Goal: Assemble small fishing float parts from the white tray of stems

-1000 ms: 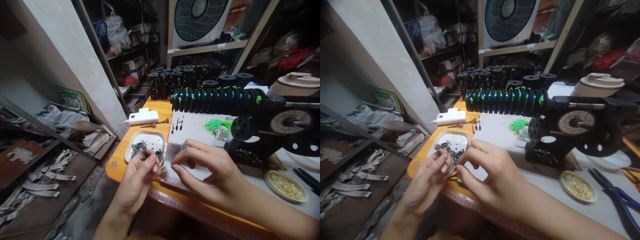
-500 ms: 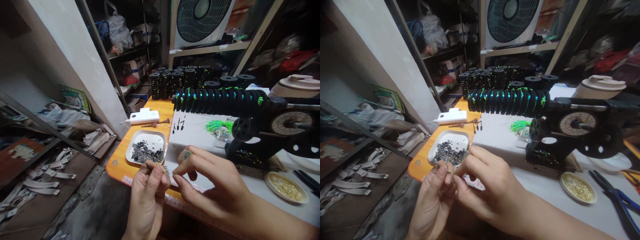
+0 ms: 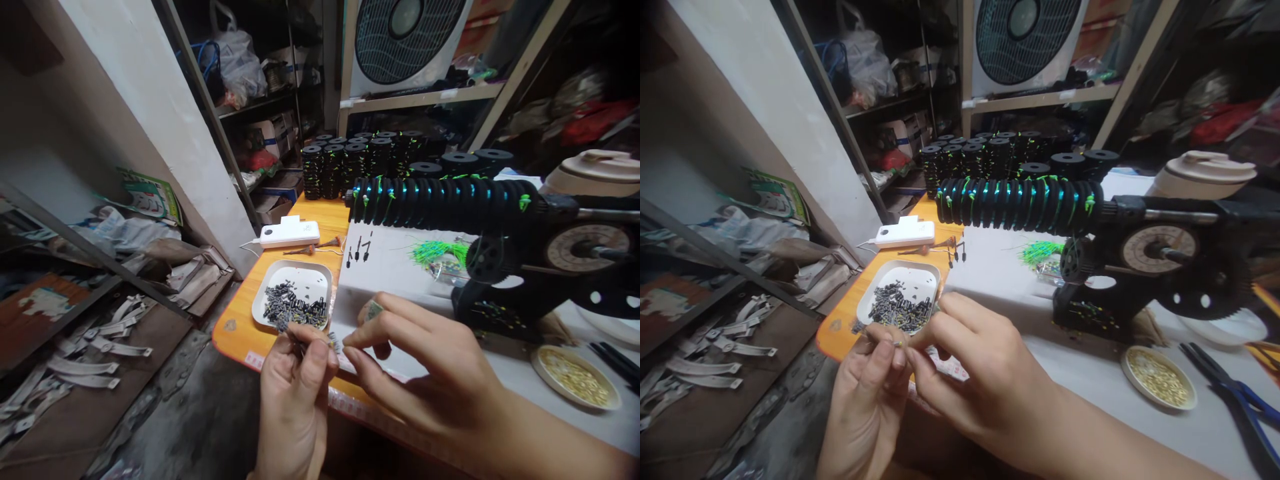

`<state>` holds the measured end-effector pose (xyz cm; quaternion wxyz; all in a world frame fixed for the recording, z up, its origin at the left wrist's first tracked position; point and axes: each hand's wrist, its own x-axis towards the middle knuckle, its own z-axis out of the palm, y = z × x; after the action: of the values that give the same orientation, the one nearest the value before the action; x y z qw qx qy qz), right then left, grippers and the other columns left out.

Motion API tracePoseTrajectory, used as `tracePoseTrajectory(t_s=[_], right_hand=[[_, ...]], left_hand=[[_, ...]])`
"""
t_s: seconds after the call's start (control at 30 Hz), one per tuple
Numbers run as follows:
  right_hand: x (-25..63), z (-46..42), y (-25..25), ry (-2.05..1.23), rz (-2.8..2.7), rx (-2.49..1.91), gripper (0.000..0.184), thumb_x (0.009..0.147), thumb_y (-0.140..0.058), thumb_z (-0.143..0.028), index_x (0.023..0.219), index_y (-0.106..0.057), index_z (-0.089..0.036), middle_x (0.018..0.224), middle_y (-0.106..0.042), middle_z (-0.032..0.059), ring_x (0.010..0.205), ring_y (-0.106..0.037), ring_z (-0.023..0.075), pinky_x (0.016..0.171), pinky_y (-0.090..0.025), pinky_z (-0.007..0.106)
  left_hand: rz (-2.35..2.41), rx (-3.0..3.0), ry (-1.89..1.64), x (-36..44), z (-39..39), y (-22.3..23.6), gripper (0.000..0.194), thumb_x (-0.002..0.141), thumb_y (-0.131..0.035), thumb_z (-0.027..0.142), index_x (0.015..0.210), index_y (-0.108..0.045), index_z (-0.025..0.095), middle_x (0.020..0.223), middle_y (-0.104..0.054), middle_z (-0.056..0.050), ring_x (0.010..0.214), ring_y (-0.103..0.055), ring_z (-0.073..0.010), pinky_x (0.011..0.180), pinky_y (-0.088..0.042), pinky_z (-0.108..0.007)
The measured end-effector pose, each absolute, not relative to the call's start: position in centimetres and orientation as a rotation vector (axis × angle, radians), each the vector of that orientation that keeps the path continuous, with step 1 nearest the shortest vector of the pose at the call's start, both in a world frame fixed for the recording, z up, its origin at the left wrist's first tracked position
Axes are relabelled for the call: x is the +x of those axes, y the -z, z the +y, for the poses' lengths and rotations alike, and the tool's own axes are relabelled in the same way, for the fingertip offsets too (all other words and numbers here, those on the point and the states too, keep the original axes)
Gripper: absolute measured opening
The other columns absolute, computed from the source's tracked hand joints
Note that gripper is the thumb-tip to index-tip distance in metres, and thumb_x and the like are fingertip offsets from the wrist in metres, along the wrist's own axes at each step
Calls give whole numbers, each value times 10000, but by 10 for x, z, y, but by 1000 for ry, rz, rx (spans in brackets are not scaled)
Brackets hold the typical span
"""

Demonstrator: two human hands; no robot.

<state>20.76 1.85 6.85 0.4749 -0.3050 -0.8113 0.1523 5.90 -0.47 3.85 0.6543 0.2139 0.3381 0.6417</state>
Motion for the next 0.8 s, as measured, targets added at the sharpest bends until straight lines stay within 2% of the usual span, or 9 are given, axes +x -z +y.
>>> tracePoseTrajectory(t_s=[0.13,0.23,0.4,0.47,0.53,0.63,0.7,0.8], right_hand=[[209,22,-73,-334,-1998,-766,148,902,-615,-67,942,-714,-169,683,-543,-1,609,-515,124,526,-396,222],[211,23,-77,-443,-1984,-767,181,888,-659,-82,989,-751,-200,674,-544,-17,590,-502,109,507,-379,201],[212,20,-82,-622,-1957,-839,131,876,-635,-69,838,-718,-162,705,-603,-2,649,-557,99,576,-422,186],[212,19,-82,-640,-1997,-857,130,872,-616,-61,824,-688,-158,735,-603,8,684,-573,108,596,-435,190],[213,21,-81,-595,-2050,-870,135,877,-576,-59,832,-658,-157,768,-581,22,710,-570,125,610,-452,208],[218,28,-78,-364,-2223,-815,126,928,-529,-134,871,-637,-162,818,-572,52,722,-550,163,621,-474,272],[222,33,-76,-46,-2367,-682,151,975,-506,-178,926,-647,-157,839,-608,67,768,-577,192,674,-504,330],[228,39,-76,426,-2435,-490,130,984,-536,-140,972,-664,-162,878,-681,42,962,-635,215,910,-524,386]], left_hand=[[758,440,-1474,65,-7,-41,231,620,-938,275,748,-749,233,723,-685,48,669,-644,-65,731,-546,-153],[746,422,-1452,69,-8,-41,236,609,-942,270,729,-743,232,743,-697,36,708,-667,-92,758,-557,-196],[808,595,-1473,64,-2,-34,222,691,-895,323,865,-765,271,809,-652,26,785,-637,-110,745,-516,-181],[771,730,-1483,61,2,-32,148,739,-858,337,796,-755,248,825,-606,19,798,-610,-118,753,-505,-197],[700,788,-1493,59,4,-33,184,758,-842,334,703,-711,218,806,-589,15,766,-583,-114,726,-490,-196],[659,778,-1448,55,6,-36,222,798,-810,344,702,-655,218,633,-572,34,598,-518,-93,622,-437,-184],[708,826,-1371,49,8,-34,246,809,-800,350,704,-624,214,557,-540,51,522,-473,-84,565,-395,-185],[864,1011,-1220,35,15,-31,229,828,-778,370,748,-632,213,604,-566,46,545,-503,-93,562,-393,-194]])
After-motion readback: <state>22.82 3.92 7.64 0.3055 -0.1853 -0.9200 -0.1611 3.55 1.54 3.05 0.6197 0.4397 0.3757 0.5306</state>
